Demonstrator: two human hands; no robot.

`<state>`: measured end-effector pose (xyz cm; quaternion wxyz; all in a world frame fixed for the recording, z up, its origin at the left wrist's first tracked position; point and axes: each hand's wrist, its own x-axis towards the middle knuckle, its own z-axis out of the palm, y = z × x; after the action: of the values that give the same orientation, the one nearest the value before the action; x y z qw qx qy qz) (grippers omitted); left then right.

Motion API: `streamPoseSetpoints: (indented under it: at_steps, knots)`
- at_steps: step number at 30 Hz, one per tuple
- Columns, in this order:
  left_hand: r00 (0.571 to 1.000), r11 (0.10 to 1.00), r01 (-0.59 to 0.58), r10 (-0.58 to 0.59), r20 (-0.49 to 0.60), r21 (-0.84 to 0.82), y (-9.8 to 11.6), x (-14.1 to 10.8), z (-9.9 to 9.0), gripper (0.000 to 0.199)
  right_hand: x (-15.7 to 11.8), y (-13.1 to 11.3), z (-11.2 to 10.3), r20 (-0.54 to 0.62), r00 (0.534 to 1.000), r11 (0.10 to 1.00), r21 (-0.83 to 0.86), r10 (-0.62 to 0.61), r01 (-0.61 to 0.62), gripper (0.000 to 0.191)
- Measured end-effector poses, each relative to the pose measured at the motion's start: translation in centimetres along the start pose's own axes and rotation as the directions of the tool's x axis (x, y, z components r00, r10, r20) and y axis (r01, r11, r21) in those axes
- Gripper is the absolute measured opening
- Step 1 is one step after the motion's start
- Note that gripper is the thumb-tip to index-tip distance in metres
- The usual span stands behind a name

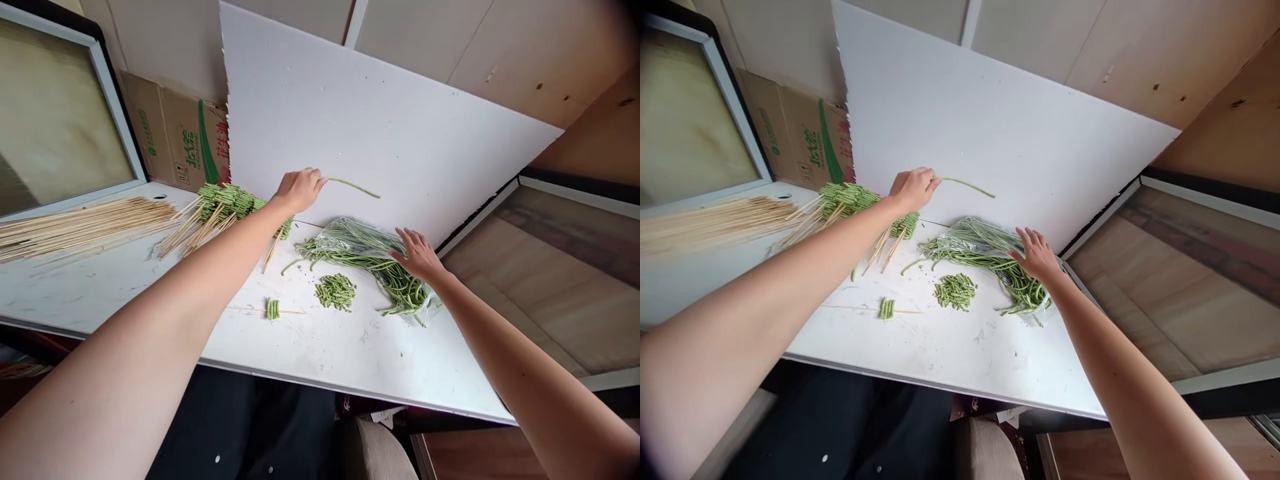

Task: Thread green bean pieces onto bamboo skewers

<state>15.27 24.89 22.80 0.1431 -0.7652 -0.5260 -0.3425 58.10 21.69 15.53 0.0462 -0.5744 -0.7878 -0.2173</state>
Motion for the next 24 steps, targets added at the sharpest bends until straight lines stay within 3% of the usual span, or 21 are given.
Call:
streamPoseSetpoints:
  at_steps: [4, 8, 11, 14, 17, 19, 21, 22, 24]
  knots:
    - [0.978, 0.998, -0.048, 0.039, -0.204, -0.041, -2.2, 0.8, -7.1, 0.055, 0.4, -2.3, -3.3, -0.113, 0.993, 1.000, 0.014, -0.024, 0.026, 0.076]
    - [0.930, 0.997, -0.078, 0.072, -0.359, -0.001, -4.0, 1.0, -16.0, 0.056, 1.1, -5.9, -6.3, -0.216, 0.975, 0.995, 0.072, -0.057, 0.074, 0.073]
    - [0.917, 0.989, 0.002, 0.058, -0.395, 0.149, -4.7, 0.5, -22.2, 0.051, 1.6, -9.5, -8.1, -0.313, 0.948, 0.979, 0.164, -0.065, 0.121, 0.073]
    - [0.916, 0.970, -0.045, 0.136, -0.378, 0.241, -5.1, -1.3, -25.4, 0.056, 1.5, -13.8, -9.2, -0.434, 0.901, 0.927, 0.332, -0.012, 0.173, 0.075]
    - [0.913, 0.954, -0.174, 0.250, -0.322, 0.246, -5.3, -4.7, -24.5, 0.066, 0.2, -18.7, -9.6, -0.448, 0.881, 0.767, 0.616, 0.153, 0.180, 0.079]
    - [0.900, 0.936, -0.260, 0.324, -0.292, 0.239, -5.5, -8.1, -21.9, 0.060, -1.4, -21.8, -9.7, -0.328, 0.911, 0.530, 0.834, 0.252, 0.153, 0.079]
    - [0.902, 0.925, -0.295, 0.352, -0.251, 0.238, -5.5, -12.0, -18.5, 0.050, -3.5, -24.6, -9.6, -0.173, 0.959, 0.234, 0.965, 0.226, 0.119, 0.080]
    - [0.902, 0.921, -0.313, 0.364, -0.231, 0.232, -5.6, -14.1, -16.6, 0.046, -4.6, -25.8, -9.5, -0.093, 0.985, 0.101, 0.992, 0.146, 0.079, 0.086]
    - [0.905, 0.924, -0.334, 0.370, -0.210, 0.188, -5.6, -18.1, -13.2, 0.042, -6.7, -27.9, -9.1, -0.002, 0.999, -0.043, 0.999, 0.042, 0.004, 0.098]
